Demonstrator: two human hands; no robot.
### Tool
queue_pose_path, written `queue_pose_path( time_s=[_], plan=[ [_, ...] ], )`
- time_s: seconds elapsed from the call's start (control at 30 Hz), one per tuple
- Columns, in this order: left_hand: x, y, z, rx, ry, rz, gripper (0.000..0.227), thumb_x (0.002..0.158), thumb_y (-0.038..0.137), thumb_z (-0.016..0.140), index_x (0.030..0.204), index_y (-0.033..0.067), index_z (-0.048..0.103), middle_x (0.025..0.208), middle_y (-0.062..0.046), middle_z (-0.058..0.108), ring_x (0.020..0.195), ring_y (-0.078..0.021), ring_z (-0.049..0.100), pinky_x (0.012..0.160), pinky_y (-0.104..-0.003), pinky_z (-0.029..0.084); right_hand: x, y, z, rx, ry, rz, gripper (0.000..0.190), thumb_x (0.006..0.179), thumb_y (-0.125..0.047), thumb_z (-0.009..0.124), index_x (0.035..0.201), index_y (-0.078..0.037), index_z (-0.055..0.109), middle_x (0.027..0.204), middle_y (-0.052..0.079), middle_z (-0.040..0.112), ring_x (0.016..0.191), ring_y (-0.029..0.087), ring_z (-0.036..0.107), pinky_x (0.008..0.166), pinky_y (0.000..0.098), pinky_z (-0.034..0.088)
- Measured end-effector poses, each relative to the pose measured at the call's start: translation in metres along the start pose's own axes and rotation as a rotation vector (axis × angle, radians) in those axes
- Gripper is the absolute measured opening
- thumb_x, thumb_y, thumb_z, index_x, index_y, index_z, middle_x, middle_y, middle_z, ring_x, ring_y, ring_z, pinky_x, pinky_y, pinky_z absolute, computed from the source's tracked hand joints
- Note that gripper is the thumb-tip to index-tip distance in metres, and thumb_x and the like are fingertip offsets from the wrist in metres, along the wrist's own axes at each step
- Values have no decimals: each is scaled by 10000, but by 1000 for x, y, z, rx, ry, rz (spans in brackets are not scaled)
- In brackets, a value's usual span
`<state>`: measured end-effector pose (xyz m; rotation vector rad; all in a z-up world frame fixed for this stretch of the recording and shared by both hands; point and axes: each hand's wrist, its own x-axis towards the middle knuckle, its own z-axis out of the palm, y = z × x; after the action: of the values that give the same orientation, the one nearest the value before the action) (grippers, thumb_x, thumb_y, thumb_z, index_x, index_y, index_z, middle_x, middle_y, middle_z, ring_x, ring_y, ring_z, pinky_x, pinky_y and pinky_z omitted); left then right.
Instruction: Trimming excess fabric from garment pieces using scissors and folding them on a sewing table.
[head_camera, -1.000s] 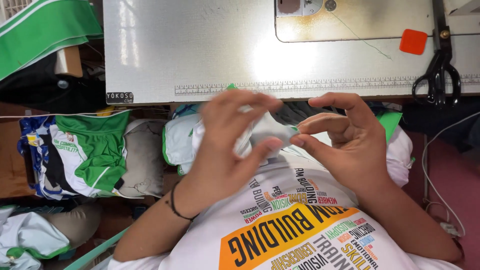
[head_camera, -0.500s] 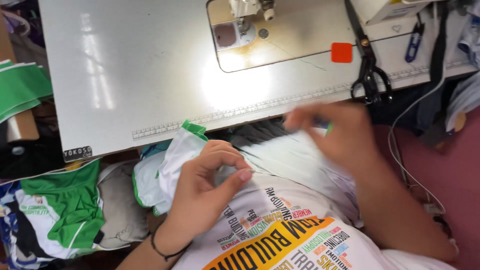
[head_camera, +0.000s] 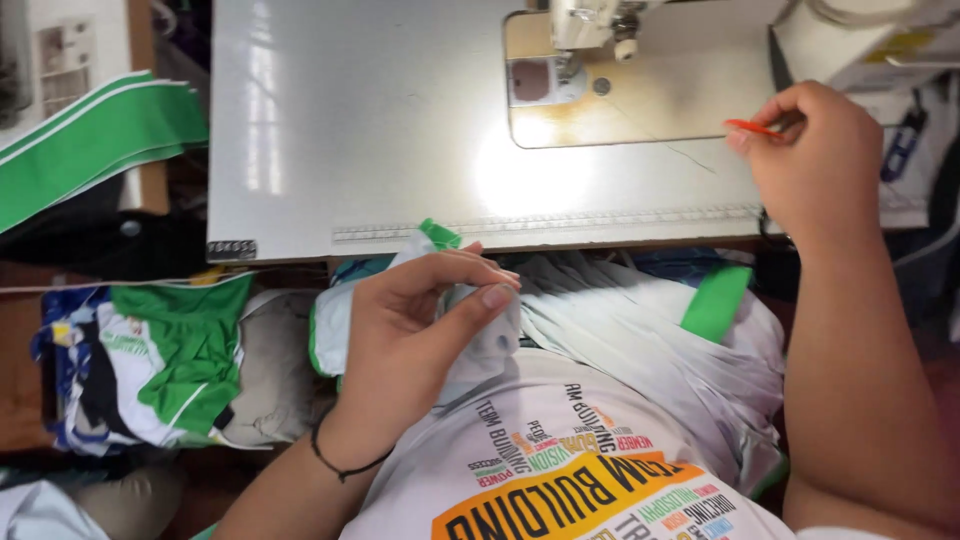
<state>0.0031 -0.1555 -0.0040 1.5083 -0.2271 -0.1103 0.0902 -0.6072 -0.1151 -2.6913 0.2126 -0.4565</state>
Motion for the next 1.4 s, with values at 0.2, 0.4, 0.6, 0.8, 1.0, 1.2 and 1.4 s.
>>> queue_pose_path(
  time_s=[0.2,0.4,0.6,0.8,1.0,1.2,1.4],
  plan=[
    [1,-2,3,-2,-13,-26,49,1101,185,952,1128,162,918,1178,-46,985,1127,-128,924,1482,-497,593,-103,-191,-75,1028,-157,113,304,1053,85,968,1260,-9,767,1120,214,883,894,274,844,833,327,728],
    [-3,6,8,69,-50,52,41,1120,188,940,1124,164,908,1158,-32,971,1126,-154,913,1450,-521,630,-143,-230,-75,1117,-30,-70,272,1076,59,941,1286,3,778,1225,207,878,1253,369,942,1111,401,825],
    [-8,-2,12,241,-17,218,44,1179,153,875,1137,139,873,1166,-19,940,1087,-168,902,1506,-558,507,-153,-231,-58,1098,-39,-61,359,1051,132,940,1334,33,743,1284,246,890,1365,497,986,1184,478,874],
    [-10,-9,10,226,-37,203,20,1189,163,869,1203,176,875,1255,-11,943,1169,-181,904,1483,-530,463,-152,-240,-53,1071,-54,-22,315,1065,96,938,1298,51,730,1246,249,892,1294,477,997,1119,449,873],
    [-10,-15,8,236,-27,217,38,1200,158,866,1229,165,889,1266,-32,948,1171,-193,903,1465,-516,459,-149,-251,-51,1001,-48,61,289,1080,25,959,1275,55,748,1239,255,930,1203,371,996,1019,358,843],
    [-9,-18,9,249,-15,218,47,1214,152,856,1239,156,896,1263,-35,954,1152,-192,901,1418,-478,474,-145,-259,-50,930,-1,56,260,1098,28,982,1271,74,793,1187,237,930,1089,285,969,924,296,796],
    [-2,-33,13,255,-49,162,54,1208,171,838,1179,156,881,1199,1,940,1133,-200,860,1277,-460,556,-119,-229,-26,872,59,165,274,1133,-57,1030,1321,16,846,1157,173,923,973,196,882,855,304,787]
  ],
)
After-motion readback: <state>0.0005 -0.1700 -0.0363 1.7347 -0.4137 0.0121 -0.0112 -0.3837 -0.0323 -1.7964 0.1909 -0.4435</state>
